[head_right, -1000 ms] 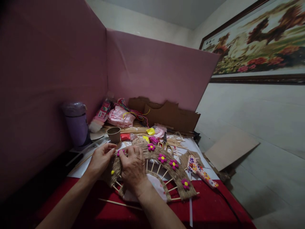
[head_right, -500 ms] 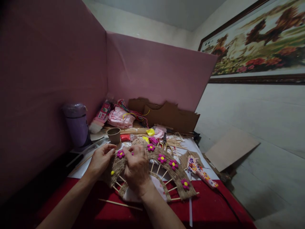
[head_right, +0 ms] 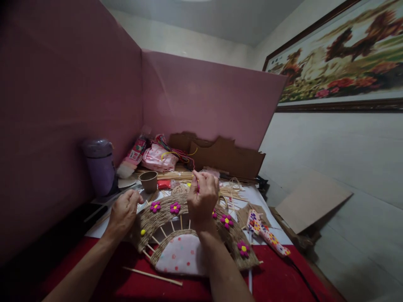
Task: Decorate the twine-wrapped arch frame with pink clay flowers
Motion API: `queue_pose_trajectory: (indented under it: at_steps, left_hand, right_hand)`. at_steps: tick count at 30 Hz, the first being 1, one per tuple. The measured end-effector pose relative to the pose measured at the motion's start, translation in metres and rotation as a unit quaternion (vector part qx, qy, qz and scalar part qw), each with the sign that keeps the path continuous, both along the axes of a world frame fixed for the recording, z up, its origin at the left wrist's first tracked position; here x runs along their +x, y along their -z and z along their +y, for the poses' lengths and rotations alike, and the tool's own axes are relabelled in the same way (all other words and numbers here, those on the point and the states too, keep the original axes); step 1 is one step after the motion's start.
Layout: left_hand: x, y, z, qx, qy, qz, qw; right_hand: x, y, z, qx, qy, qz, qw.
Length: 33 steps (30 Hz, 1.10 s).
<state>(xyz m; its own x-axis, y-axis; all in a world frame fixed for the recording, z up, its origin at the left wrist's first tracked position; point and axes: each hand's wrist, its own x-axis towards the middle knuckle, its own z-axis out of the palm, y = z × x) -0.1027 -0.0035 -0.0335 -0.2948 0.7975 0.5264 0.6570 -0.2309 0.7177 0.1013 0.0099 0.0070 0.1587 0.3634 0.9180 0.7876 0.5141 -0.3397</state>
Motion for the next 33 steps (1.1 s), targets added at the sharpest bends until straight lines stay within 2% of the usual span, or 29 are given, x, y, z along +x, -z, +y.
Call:
queue_pose_trajectory:
  at_steps: [4,9,12,16,18,20,23,26,29,31,33]
  left_hand:
    - [0.002,-0.003,-0.002,0.003,0.016,-0.055,0.998]
    - [0.005,-0.003,0.002,0.041,0.015,-0.157,0.987]
    - [0.002,-0.001,0.005,0.055,0.007,-0.235,0.970]
    - [-0.003,0.000,0.008,0.067,0.009,-0.357,0.932]
    - [-0.003,0.000,0.010,0.081,0.015,-0.380,0.921]
    - [-0.002,-0.003,0.010,0.089,0.025,-0.369,0.925]
    - [-0.004,-0.018,0.008,0.092,0.058,-0.343,0.933]
    - [-0.013,-0.047,0.004,0.100,0.080,-0.413,0.902]
    - [-0.019,-0.074,0.006,0.100,0.146,-0.447,0.877]
    - [-0.015,-0.084,0.012,0.079,0.161,-0.438,0.881]
    - [-0.006,-0.083,0.019,0.088,0.153,-0.424,0.888]
  right_hand:
    - [0.000,0.013,-0.001,0.006,0.037,-0.035,0.999]
    - [-0.007,0.013,-0.004,-0.017,0.065,-0.057,0.996]
    - [-0.010,0.013,-0.007,-0.007,0.075,-0.076,0.994]
    - [-0.013,0.017,-0.011,-0.022,0.074,-0.094,0.993]
    - [-0.012,0.018,-0.012,-0.022,0.067,-0.090,0.993]
    - [-0.009,0.019,-0.011,0.004,0.060,-0.066,0.996]
    - [-0.003,0.020,-0.009,0.062,0.054,-0.008,0.997]
    - [0.002,0.021,-0.008,0.100,0.052,0.027,0.993]
    - [0.004,0.022,-0.008,0.114,0.056,0.035,0.991]
    - [0.003,0.022,-0.009,0.124,0.052,0.036,0.990]
    - [0.002,0.020,-0.012,0.133,0.043,0.049,0.989]
